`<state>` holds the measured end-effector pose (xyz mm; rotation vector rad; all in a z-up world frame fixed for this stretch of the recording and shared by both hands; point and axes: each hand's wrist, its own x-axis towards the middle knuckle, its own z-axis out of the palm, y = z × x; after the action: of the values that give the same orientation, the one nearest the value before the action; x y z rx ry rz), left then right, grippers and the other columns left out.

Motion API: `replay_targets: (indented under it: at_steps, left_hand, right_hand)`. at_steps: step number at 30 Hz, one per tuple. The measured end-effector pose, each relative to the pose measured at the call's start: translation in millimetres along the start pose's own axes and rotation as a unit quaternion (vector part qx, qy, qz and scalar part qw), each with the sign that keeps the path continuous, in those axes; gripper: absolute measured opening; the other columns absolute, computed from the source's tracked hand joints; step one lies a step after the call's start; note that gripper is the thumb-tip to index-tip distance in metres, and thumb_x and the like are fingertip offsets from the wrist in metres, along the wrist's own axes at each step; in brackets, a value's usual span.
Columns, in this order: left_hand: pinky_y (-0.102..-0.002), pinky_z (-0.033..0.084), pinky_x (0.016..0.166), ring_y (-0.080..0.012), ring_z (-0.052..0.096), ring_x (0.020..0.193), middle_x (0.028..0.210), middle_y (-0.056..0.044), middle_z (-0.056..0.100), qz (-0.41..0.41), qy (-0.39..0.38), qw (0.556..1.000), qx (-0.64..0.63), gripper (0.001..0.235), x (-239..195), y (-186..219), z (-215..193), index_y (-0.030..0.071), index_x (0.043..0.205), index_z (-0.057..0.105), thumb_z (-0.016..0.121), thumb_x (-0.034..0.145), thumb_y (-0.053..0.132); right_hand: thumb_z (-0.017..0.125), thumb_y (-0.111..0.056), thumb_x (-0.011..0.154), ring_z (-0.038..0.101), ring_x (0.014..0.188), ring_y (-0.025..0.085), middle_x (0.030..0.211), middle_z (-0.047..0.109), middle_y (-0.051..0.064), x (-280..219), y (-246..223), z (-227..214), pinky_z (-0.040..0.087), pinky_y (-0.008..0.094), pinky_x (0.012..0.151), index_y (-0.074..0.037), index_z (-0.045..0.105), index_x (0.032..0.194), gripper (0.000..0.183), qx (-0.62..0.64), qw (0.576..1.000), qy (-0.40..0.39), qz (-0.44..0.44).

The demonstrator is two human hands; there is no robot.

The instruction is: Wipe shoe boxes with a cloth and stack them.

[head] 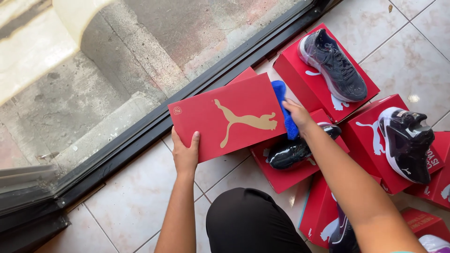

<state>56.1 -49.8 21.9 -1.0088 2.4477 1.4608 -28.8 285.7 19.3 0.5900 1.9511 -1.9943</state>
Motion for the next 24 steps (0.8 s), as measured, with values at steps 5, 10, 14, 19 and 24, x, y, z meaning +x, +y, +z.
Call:
replay_targets:
  at_steps: [5, 10, 14, 19, 24]
  left_hand:
    - [-0.057, 0.047, 0.105, -0.0438, 0.054, 0.131, 0.145, -0.025, 0.052, 0.016, -0.002, 1.000, 0.014, 0.086, -3, 5, -3, 0.020, 0.161, 0.025, 0.064, 0.094, 0.057]
    - [-0.059, 0.046, 0.105, -0.0463, 0.052, 0.132, 0.147, -0.027, 0.049, 0.017, -0.005, 1.000, -0.010, 0.088, 0, 4, -7, 0.018, 0.162, 0.021, 0.065, 0.095, 0.054]
    - [-0.059, 0.046, 0.105, -0.0457, 0.053, 0.131, 0.146, -0.026, 0.050, 0.021, -0.013, 1.000, 0.005, 0.086, -1, 6, -3, 0.019, 0.162, 0.021, 0.064, 0.096, 0.053]
    - [-0.059, 0.048, 0.103, -0.0470, 0.054, 0.130, 0.146, -0.027, 0.050, 0.040, -0.010, 0.999, 0.012, 0.085, 0, 5, -1, 0.016, 0.162, 0.021, 0.063, 0.097, 0.051]
    - [-0.060, 0.047, 0.104, -0.0466, 0.052, 0.131, 0.147, -0.026, 0.048, 0.036, -0.007, 0.999, -0.018, 0.085, 4, -5, 2, 0.016, 0.161, 0.021, 0.064, 0.097, 0.050]
  right_hand:
    - [0.054, -0.025, 0.107, 0.049, 0.138, 0.032, 0.145, 0.056, 0.019, 22, -30, 31, 0.029, 0.052, 0.121, -0.009, 0.061, 0.139, 0.037, -0.045, 0.994, -0.043, -0.086]
    - [0.047, -0.030, 0.109, 0.038, 0.147, 0.031, 0.157, 0.044, 0.013, -4, -13, 15, 0.020, 0.053, 0.125, -0.010, 0.050, 0.149, 0.044, -0.084, 0.993, -0.047, -0.064]
    - [0.054, -0.036, 0.106, 0.067, 0.106, 0.025, 0.129, 0.065, 0.011, 30, 14, -3, 0.053, 0.044, 0.095, -0.018, 0.060, 0.141, 0.040, -0.064, 0.992, -0.001, 0.107]
    - [0.051, -0.022, 0.106, 0.053, 0.134, 0.029, 0.141, 0.058, 0.017, 25, -48, 46, 0.035, 0.049, 0.119, -0.004, 0.062, 0.136, 0.036, -0.027, 0.995, -0.022, -0.091]
    - [0.052, -0.033, 0.107, 0.051, 0.136, 0.034, 0.145, 0.056, 0.019, -12, -45, 45, 0.032, 0.049, 0.120, -0.004, 0.063, 0.136, 0.043, -0.129, 0.991, 0.014, -0.034]
